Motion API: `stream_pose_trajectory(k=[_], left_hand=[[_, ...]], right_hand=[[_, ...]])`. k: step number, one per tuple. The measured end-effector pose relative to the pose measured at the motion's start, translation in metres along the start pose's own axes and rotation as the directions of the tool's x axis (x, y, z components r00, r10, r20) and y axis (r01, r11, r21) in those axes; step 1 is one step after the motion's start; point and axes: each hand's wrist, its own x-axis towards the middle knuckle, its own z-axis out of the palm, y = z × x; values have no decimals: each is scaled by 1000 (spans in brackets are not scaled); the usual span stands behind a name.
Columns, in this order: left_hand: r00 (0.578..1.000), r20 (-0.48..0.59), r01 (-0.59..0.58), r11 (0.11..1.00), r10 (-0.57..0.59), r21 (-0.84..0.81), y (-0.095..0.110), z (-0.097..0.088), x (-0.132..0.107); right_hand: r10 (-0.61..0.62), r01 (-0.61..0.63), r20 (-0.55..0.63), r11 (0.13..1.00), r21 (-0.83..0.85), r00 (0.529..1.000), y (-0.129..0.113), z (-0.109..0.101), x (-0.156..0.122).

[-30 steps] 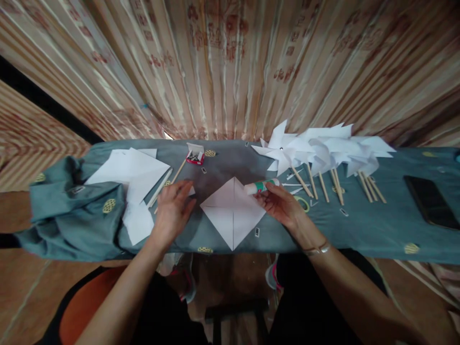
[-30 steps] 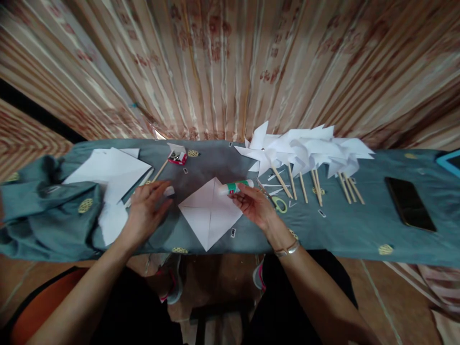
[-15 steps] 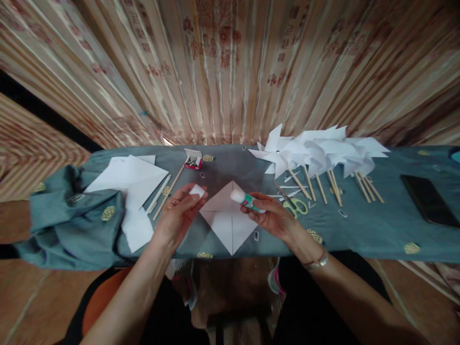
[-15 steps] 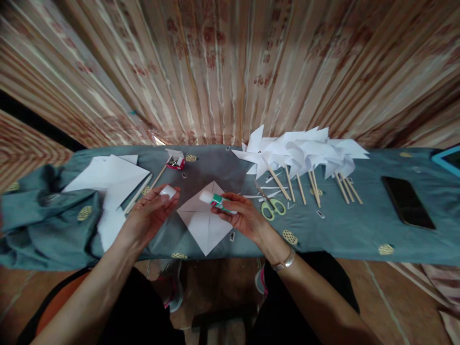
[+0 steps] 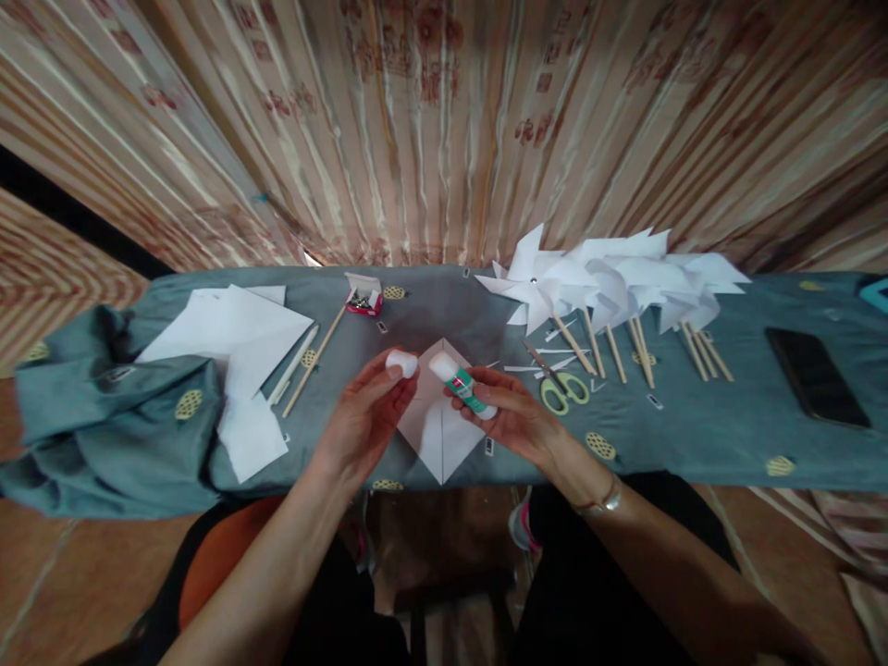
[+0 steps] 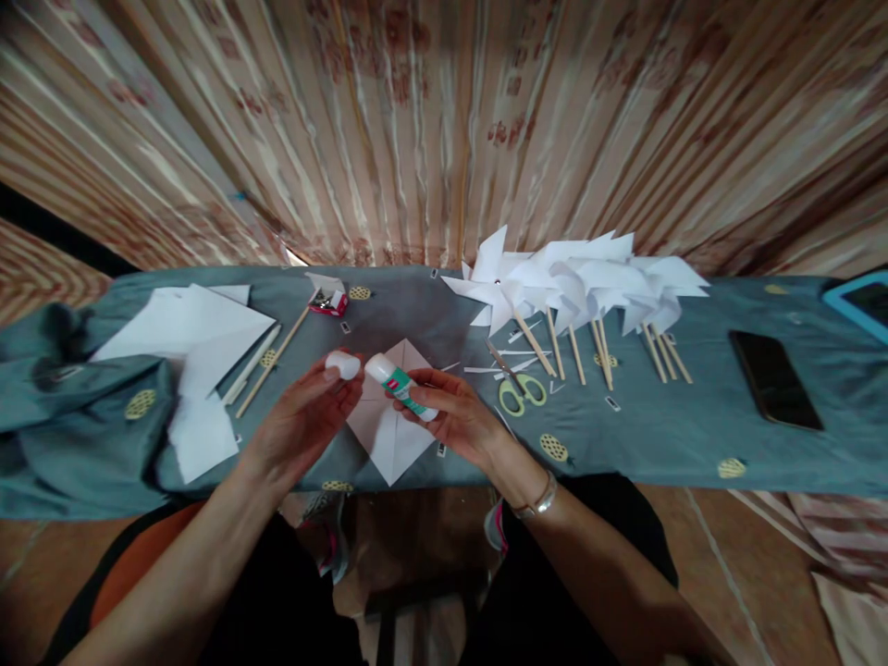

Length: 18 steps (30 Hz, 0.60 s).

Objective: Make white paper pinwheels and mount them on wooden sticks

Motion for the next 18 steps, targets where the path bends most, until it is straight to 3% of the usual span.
stream_pose_trajectory(k=[4, 9, 13, 18], left_hand=[[972, 90, -234, 935, 218, 267, -7, -4, 2], [895, 226, -441, 691, 384, 572, -8, -8, 3], [859, 304, -504, 571, 413, 648, -6, -12, 2], [867, 329, -496, 590, 373, 637, -7, -17, 1]], right_hand=[[-20, 20, -27, 1000, 14, 999, -4, -2, 0], [-44, 43, -41, 999, -13, 998, -7, -3, 0], [-81, 76, -42, 991, -112, 996, -10, -4, -1], [-113, 107, -17, 970, -217, 993, -9, -8, 1]])
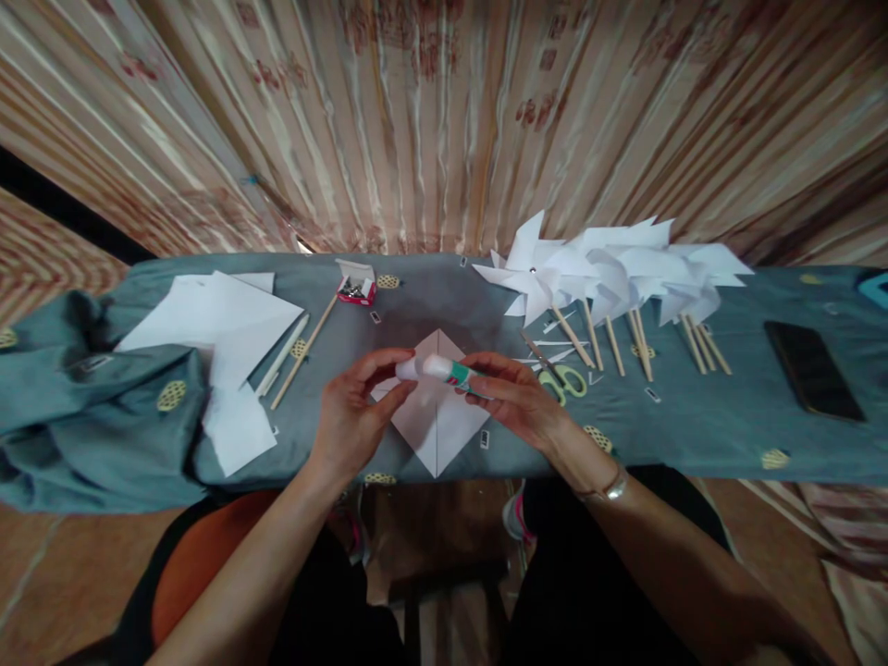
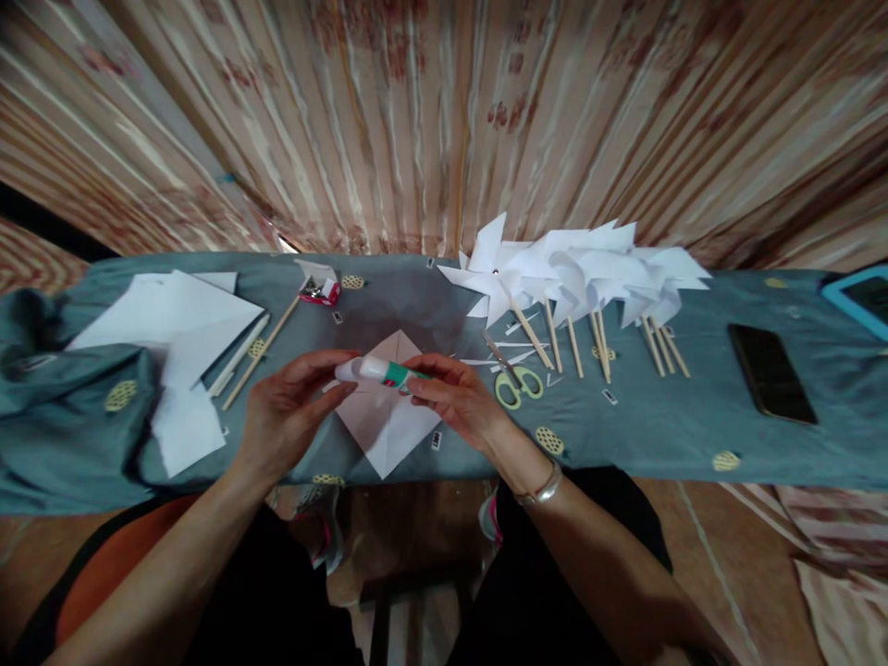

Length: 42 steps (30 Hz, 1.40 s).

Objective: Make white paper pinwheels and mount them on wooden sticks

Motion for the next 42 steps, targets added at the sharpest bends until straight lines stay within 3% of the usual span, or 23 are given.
stream_pose_trajectory(k=[5, 14, 25, 39, 42], left_hand=[[999, -3, -32, 999, 32, -20, -1, 0, 0], [995, 26, -101, 987, 99, 129, 1, -4, -2], [981, 132, -171, 946, 139, 276, 5, -7, -3], [975, 220, -77, 966, 22, 246, 0, -11, -14], [978, 207, -9, 975, -38, 220, -3, -11, -19]], right_hand=[[-32, 32, 2, 998, -57, 999, 5, -3, 2], [-86, 85, 1, 979, -187, 996, 1, -3, 0], [-177, 183, 54, 896, -405, 983, -5, -8, -1], [-51, 97, 126, 913, -397, 991, 12, 0, 0], [-47, 107, 146, 893, -438, 988, 17, 2, 1]])
